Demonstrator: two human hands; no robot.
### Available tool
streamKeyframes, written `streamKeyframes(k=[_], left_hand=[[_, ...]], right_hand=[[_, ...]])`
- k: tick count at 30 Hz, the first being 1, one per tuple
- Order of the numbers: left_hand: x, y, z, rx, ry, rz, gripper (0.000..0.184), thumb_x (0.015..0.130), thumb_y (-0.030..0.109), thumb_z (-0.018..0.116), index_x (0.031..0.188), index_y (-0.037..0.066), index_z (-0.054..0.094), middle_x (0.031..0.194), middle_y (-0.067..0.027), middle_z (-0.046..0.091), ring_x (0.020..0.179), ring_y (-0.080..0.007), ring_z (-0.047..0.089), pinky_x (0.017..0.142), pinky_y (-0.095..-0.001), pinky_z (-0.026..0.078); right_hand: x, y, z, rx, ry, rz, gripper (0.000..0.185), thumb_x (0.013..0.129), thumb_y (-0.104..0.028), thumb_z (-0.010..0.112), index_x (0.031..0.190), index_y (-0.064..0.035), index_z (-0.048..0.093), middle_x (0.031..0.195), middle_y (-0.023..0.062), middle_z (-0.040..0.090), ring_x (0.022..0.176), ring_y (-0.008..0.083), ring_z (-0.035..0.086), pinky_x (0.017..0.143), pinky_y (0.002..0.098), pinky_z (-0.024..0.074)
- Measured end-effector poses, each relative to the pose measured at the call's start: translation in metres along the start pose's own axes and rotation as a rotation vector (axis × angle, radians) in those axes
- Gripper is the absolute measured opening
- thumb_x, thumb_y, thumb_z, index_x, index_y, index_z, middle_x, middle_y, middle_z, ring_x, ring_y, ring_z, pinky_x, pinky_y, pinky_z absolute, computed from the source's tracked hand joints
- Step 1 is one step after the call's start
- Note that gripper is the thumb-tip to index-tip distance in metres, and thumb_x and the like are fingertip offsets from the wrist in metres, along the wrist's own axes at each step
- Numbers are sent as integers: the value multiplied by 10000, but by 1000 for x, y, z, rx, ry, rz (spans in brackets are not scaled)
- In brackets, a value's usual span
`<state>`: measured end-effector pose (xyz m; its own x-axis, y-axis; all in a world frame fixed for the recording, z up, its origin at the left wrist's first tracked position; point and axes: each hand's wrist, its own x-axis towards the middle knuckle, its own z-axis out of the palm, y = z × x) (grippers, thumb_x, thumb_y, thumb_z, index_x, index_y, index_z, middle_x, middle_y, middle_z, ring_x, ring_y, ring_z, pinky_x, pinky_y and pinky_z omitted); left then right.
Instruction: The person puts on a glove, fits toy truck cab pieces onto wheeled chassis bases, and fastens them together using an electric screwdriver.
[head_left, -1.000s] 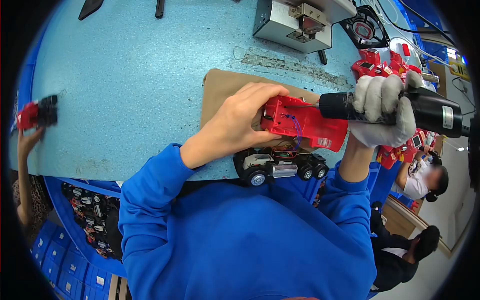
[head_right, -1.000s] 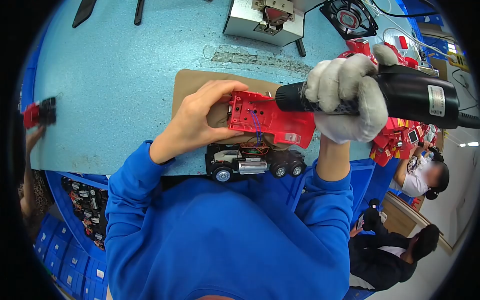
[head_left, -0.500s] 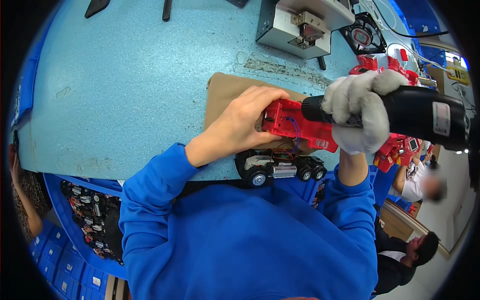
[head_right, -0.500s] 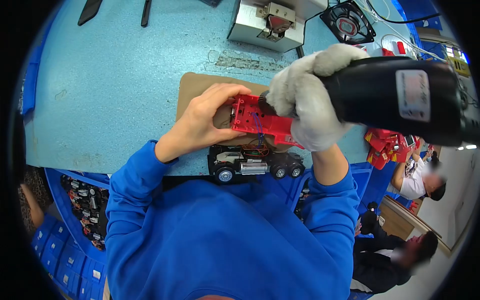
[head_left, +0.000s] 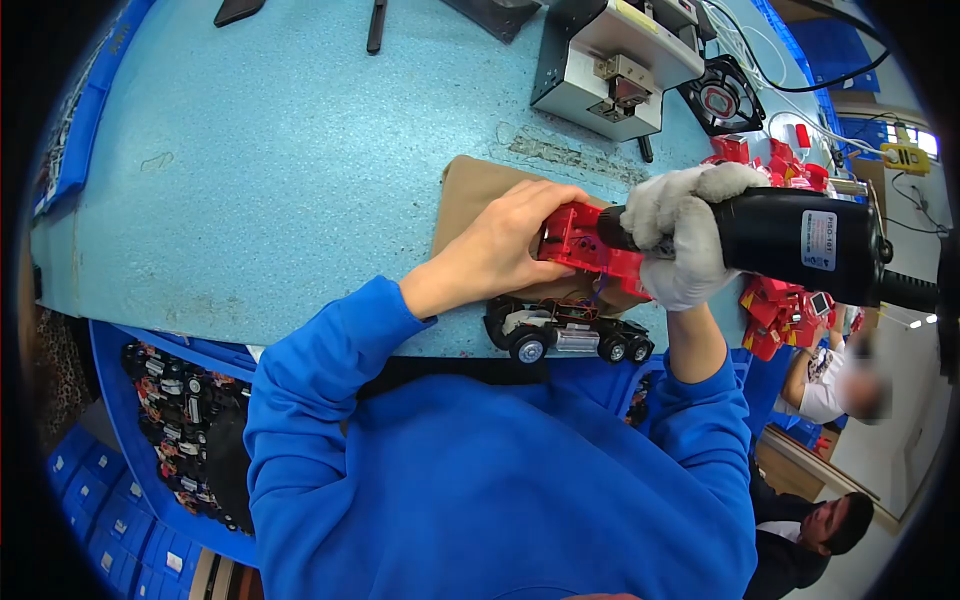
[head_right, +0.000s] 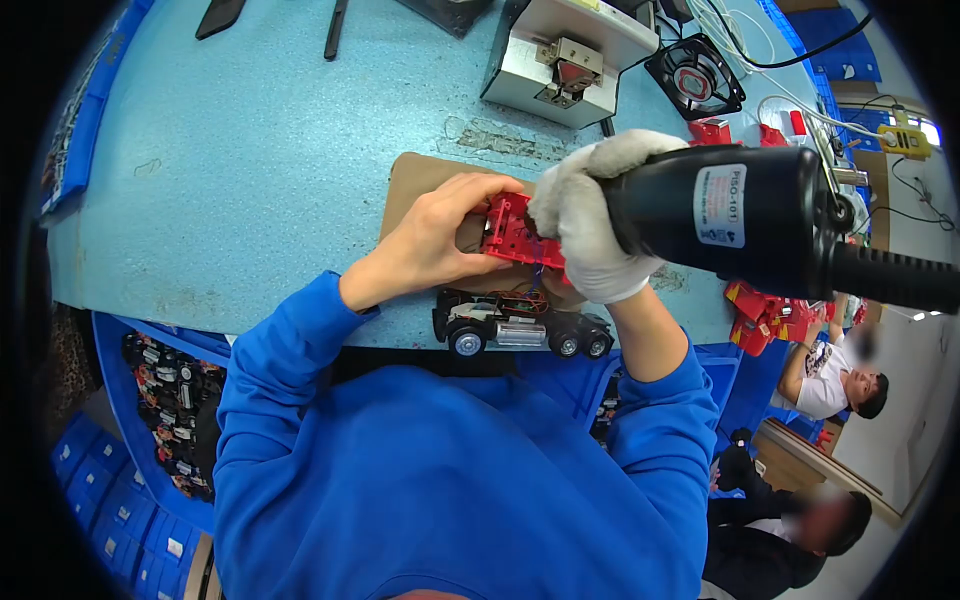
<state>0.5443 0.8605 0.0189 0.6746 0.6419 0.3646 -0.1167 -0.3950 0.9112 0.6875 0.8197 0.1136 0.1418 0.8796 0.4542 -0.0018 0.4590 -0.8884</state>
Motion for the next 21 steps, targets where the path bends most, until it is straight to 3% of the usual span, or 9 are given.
streamKeyframes(k=[3, 4, 6, 7, 9, 11, 15, 20, 21], left_hand=[[-3, 1, 1, -15, -13, 7, 589, 651, 79, 779, 1174, 23, 514, 1116, -136, 566, 1006, -249, 581, 856, -319, 505], [-1, 1, -1, -14, -19, 23, 594, 650, 81, 779, 1178, 24, 512, 1117, -137, 565, 1010, -249, 579, 861, -319, 502], [-1, 1, -4, 4, -18, 31, 607, 660, 85, 773, 1197, 19, 497, 1138, -132, 557, 1031, -242, 571, 881, -324, 485], [-4, 1, -3, -29, -21, 14, 618, 663, 87, 772, 1208, 18, 488, 1147, -131, 554, 1039, -241, 568, 886, -326, 479], [-7, 1, 2, -31, -19, -27, 637, 666, 92, 774, 1223, 18, 474, 1154, -136, 550, 1049, -243, 564, 890, -328, 475], [-5, 1, 0, -40, -13, -60, 656, 666, 97, 777, 1235, 17, 461, 1159, -142, 547, 1057, -247, 561, 899, -333, 469], [-6, -6, 7, 45, -33, -33, 676, 654, 111, 792, 1230, 3, 457, 1155, -157, 548, 1068, -249, 559, 923, -343, 457], [-7, -3, 8, 97, -86, -145, 646, 663, 106, 795, 1213, 5, 471, 1153, -137, 559, 1049, -209, 571, 921, -312, 456], [-7, -2, 7, 101, -95, -168, 643, 664, 104, 796, 1212, 7, 473, 1157, -132, 560, 1046, -199, 572, 920, -310, 456]], right_hand=[[-3, -8, -2, 63, 130, -12, 337, 800, 111, 501, 1064, -60, 380, 651, 84, 525, 511, 162, 531, 472, 312, 479], [-5, -18, -7, 0, 161, -12, 308, 856, -24, 527, 1120, -68, 376, 660, 83, 532, 516, 161, 523, 507, 305, 478], [5, -58, -25, 63, 165, -85, 131, 905, -202, 421, 848, -84, 414, 596, 31, 450, 489, 119, 433, 514, 276, 401], [11, -81, -46, 70, 97, -124, 261, 904, -236, 386, 675, -111, 393, 552, 6, 390, 484, 97, 386, 503, 267, 358], [8, -100, -71, -23, 339, -140, 234, 859, -221, 494, 655, -118, 440, 517, -3, 394, 454, 89, 404, 479, 240, 347], [-14, -81, -98, -486, 668, 30, 129, 818, -133, 587, 723, -80, 519, 576, 27, 496, 530, 91, 497, 501, 256, 398], [-80, -10, -145, -1300, 332, 285, 211, 755, -143, 677, 897, -11, 595, 686, 90, 594, 638, 177, 607, 598, 310, 485], [-114, 15, -136, -1315, 287, 587, 526, 735, -209, 712, 1187, -27, 514, 929, 200, 628, 858, 319, 629, 778, 380, 486], [-120, 15, -134, -1336, 279, 455, 555, 729, -222, 719, 1198, -21, 502, 1001, 205, 600, 924, 330, 598, 820, 384, 466]])
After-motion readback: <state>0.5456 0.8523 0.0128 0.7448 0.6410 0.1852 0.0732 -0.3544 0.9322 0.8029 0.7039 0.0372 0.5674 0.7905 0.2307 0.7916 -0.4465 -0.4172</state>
